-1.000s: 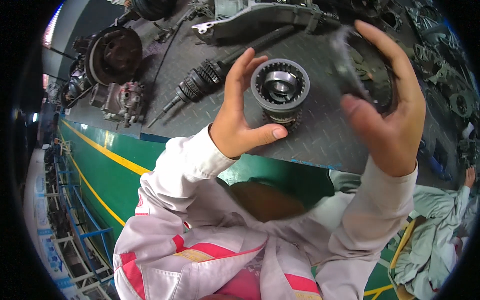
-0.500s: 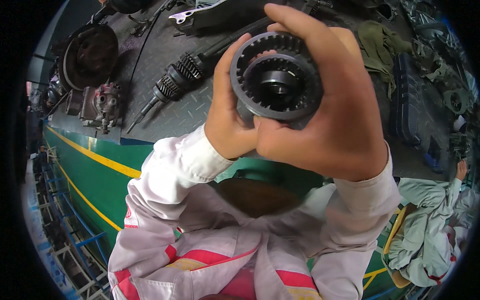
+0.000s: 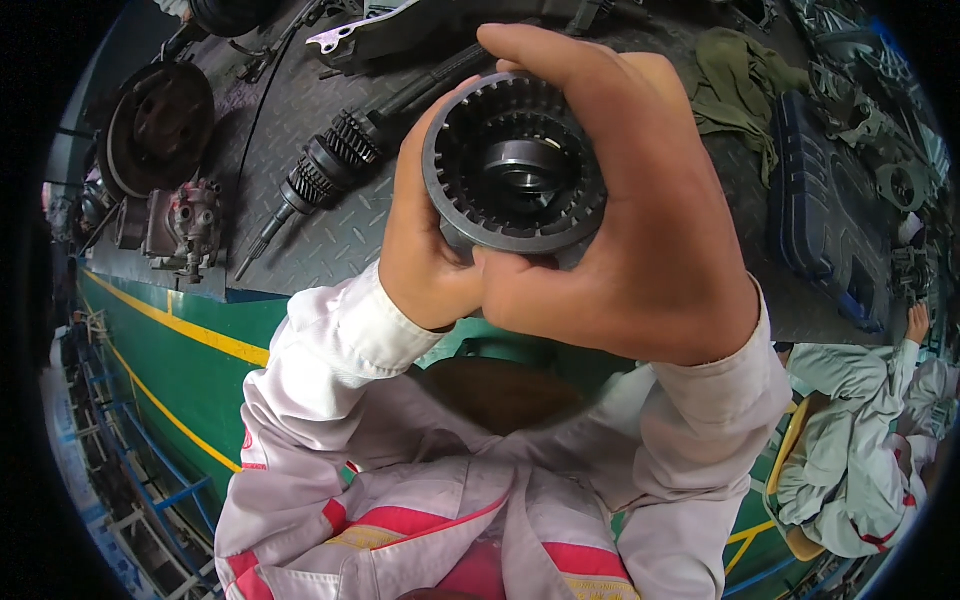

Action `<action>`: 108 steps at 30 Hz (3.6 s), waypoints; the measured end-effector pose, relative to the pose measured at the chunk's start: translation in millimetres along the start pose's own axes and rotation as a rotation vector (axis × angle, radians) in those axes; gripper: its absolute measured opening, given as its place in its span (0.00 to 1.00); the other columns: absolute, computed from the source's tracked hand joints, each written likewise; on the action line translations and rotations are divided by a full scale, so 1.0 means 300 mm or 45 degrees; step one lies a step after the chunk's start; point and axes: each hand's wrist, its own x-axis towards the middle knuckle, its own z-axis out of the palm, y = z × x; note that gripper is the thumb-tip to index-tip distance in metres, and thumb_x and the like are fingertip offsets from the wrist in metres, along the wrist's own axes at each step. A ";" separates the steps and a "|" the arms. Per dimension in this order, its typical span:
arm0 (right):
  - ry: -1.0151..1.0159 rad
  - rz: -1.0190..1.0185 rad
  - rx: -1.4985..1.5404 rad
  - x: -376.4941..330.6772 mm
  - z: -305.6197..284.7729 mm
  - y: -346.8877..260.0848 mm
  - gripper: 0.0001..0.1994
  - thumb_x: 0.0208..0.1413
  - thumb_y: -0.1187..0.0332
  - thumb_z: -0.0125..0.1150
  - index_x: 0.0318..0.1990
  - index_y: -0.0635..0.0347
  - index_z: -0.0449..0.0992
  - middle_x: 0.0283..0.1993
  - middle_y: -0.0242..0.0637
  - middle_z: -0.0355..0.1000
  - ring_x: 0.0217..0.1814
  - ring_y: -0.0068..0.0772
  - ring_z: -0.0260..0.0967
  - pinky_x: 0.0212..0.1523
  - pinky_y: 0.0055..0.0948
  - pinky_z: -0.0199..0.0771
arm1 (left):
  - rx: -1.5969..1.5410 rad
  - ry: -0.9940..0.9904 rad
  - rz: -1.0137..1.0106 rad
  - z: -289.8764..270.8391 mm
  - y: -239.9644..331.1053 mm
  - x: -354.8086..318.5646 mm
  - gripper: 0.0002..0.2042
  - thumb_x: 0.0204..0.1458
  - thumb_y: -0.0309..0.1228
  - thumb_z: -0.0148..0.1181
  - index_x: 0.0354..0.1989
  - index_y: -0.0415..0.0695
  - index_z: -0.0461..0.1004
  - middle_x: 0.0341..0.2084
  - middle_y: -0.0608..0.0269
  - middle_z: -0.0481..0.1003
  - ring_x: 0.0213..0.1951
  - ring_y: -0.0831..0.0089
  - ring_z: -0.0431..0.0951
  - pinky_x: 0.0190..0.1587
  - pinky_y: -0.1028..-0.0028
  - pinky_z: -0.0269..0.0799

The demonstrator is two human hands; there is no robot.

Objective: The person assembles various gears and bearings onto a metal shaft by hand, placing them one by one in a specific sequence.

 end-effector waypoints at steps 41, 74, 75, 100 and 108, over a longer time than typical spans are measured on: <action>0.710 0.792 0.864 -0.232 0.176 0.236 0.42 0.65 0.27 0.25 0.70 0.48 0.65 0.63 0.30 0.71 0.69 0.31 0.60 0.71 0.37 0.46 | -0.664 0.636 -0.807 0.051 0.108 -0.040 0.49 0.60 0.73 0.27 0.72 0.39 0.57 0.67 0.54 0.65 0.69 0.60 0.63 0.72 0.61 0.52; 0.654 1.060 1.085 -0.234 0.192 0.191 0.22 0.73 0.49 0.47 0.57 0.61 0.69 0.49 0.32 0.72 0.52 0.22 0.66 0.54 0.27 0.67 | -0.879 0.499 -0.832 -0.100 -0.009 -0.183 0.34 0.60 0.54 0.50 0.67 0.41 0.68 0.66 0.46 0.67 0.64 0.48 0.68 0.66 0.51 0.59; 0.639 1.075 1.083 -0.233 0.195 0.195 0.22 0.73 0.49 0.48 0.57 0.61 0.69 0.48 0.32 0.72 0.51 0.23 0.67 0.54 0.27 0.68 | -0.865 0.502 -0.839 -0.104 -0.008 -0.187 0.34 0.60 0.54 0.50 0.67 0.41 0.68 0.66 0.46 0.67 0.64 0.48 0.68 0.66 0.51 0.59; 0.758 1.087 0.850 -0.257 0.219 0.213 0.16 0.64 0.59 0.60 0.48 0.63 0.71 0.36 0.40 0.78 0.39 0.37 0.76 0.43 0.35 0.74 | -0.852 0.389 -1.118 -0.186 0.009 -0.217 0.17 0.63 0.34 0.52 0.51 0.33 0.77 0.50 0.41 0.78 0.52 0.45 0.77 0.57 0.46 0.72; 0.586 1.157 0.740 -0.263 0.180 0.197 0.13 0.65 0.68 0.58 0.52 0.64 0.70 0.43 0.41 0.77 0.46 0.32 0.75 0.47 0.33 0.74 | -0.602 0.147 -1.182 -0.214 -0.031 -0.239 0.16 0.63 0.37 0.56 0.54 0.42 0.76 0.53 0.37 0.76 0.52 0.45 0.77 0.55 0.46 0.73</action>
